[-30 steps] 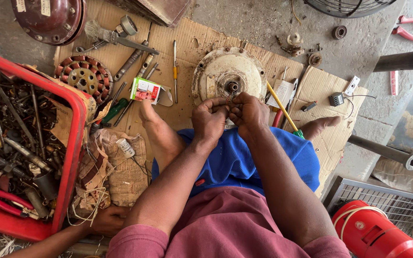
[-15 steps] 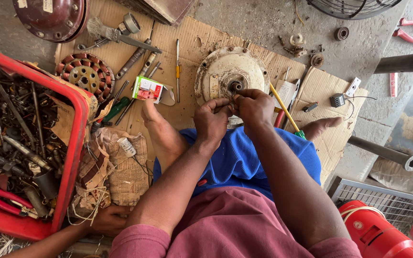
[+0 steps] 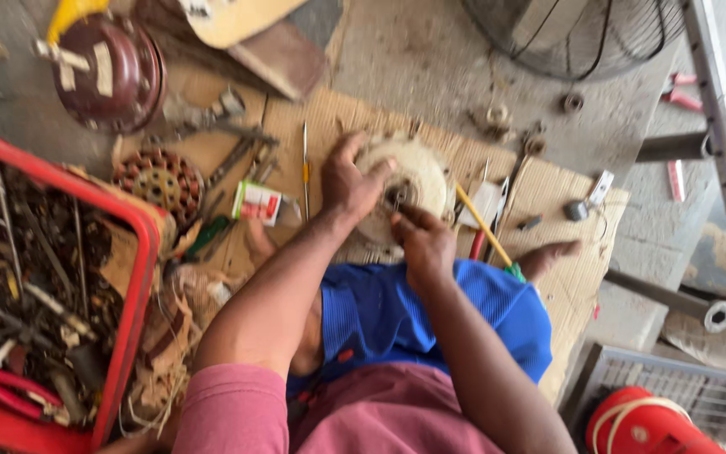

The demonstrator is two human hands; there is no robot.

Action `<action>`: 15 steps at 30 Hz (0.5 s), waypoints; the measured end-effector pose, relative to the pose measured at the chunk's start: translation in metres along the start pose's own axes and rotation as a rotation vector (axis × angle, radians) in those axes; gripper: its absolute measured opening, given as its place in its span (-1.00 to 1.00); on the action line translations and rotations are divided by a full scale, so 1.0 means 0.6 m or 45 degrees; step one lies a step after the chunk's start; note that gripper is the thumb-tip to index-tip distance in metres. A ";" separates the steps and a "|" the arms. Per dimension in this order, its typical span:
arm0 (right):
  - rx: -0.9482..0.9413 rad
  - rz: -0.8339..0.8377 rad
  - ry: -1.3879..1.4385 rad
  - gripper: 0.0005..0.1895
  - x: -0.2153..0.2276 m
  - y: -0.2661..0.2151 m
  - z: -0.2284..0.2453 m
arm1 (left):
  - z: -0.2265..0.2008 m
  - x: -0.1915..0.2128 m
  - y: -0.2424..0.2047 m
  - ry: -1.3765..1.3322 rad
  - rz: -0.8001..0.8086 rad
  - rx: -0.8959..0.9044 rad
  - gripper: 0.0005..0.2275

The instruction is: The person sits on the floor and uses a screwdriver to pry and adjust components on a circular electrical motor housing. They manipulate wires and internal parts with their hands, occasionally using pliers to hold or cut wires. The person flips the motor housing over to access different sides and continues to adjust the internal wiring.

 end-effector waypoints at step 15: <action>0.064 -0.014 -0.066 -0.65 0.017 0.017 0.036 | 0.066 -0.034 -0.094 0.242 0.170 0.696 0.00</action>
Point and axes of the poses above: each hand's wrist, its own y-axis towards the middle knuckle, its own x-axis out of the back of the hand, z = x × y, the point moved 1 cm from there along y, towards the middle knuckle, and after that the axes turned 10 degrees about y, right-handed, at the moved point
